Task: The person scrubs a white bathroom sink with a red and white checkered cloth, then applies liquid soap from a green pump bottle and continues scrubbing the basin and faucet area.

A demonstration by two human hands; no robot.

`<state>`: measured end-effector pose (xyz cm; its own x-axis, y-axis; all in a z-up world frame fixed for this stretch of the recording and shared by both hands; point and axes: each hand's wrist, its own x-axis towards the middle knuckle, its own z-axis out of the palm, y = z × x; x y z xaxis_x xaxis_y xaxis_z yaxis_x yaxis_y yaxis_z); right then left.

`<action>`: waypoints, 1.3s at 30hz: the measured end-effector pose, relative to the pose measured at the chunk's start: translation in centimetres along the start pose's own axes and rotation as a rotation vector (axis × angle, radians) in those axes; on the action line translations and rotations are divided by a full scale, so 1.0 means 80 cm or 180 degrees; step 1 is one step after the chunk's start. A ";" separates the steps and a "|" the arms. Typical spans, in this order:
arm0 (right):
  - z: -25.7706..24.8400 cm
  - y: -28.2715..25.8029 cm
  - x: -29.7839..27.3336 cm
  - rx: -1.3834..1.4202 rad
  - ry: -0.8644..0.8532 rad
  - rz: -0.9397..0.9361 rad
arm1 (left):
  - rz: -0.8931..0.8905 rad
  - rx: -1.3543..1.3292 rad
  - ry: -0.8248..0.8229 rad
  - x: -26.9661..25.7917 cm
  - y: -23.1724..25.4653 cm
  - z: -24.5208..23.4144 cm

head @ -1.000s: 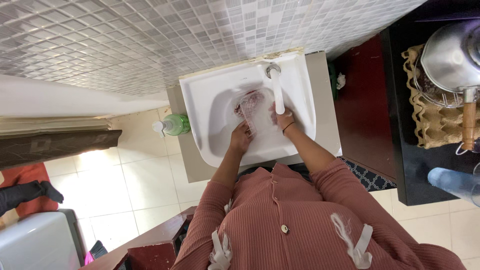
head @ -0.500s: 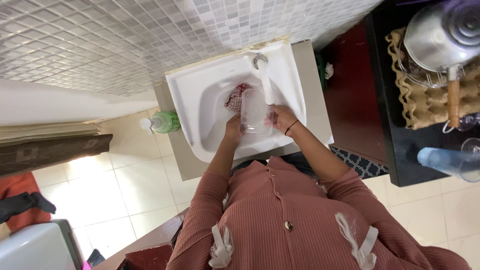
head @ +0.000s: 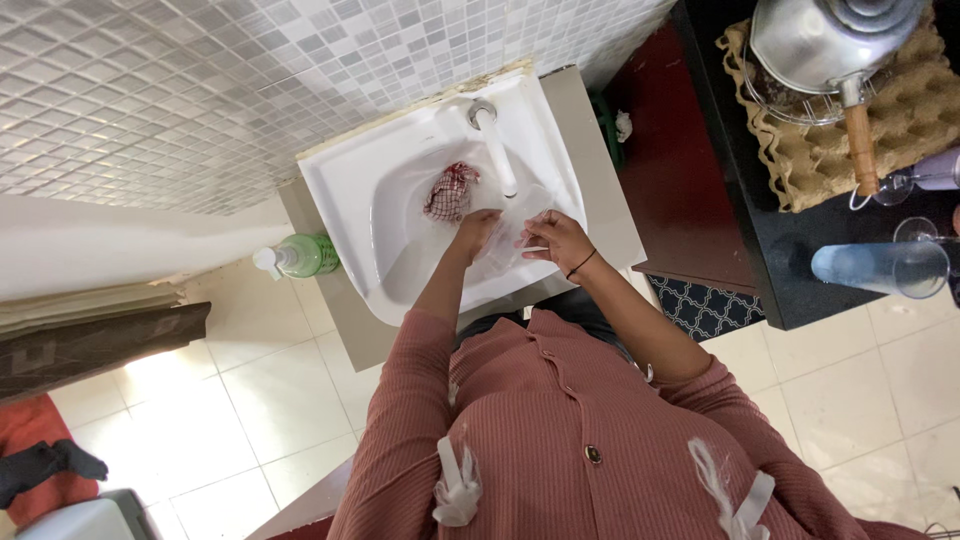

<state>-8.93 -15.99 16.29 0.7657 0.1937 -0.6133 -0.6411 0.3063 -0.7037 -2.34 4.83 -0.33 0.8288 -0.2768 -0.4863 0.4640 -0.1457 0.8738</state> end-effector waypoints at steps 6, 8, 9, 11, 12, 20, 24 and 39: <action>-0.015 0.006 -0.019 -0.0481 0.0033 -0.0255 | -0.0141 -0.0036 0.0036 0.042 0.023 0.020; -0.021 0.011 -0.024 -0.0439 -0.0025 -0.0189 | -0.0295 -0.0088 0.0098 0.056 0.031 0.027; -0.024 0.014 -0.025 -0.0417 -0.0057 -0.0155 | -0.0311 -0.0272 0.0010 0.060 0.032 0.029; -0.026 0.023 -0.020 -0.0221 -0.0060 -0.0067 | -0.0352 -0.0651 -0.0153 0.067 0.035 0.029; -0.028 0.030 -0.016 -0.0123 -0.0071 -0.0018 | -0.0413 -0.0530 -0.0187 0.068 0.036 0.028; -0.052 0.060 0.016 -0.0037 -0.0200 0.0126 | -0.0232 -0.0579 -0.0628 0.072 0.037 -0.006; -0.037 0.037 0.012 -0.0194 -0.0037 0.0332 | -0.0636 -0.0817 -0.0586 0.065 0.034 -0.020; 0.007 -0.010 0.020 -0.0693 0.0317 0.0572 | 0.0139 -0.3587 0.0087 -0.124 0.059 -0.119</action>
<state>-7.17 -15.38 16.12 0.6371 0.1312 -0.7595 -0.7701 0.0662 -0.6345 -5.39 15.90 8.49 0.8514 -0.2377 -0.4676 0.4406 0.8079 0.3914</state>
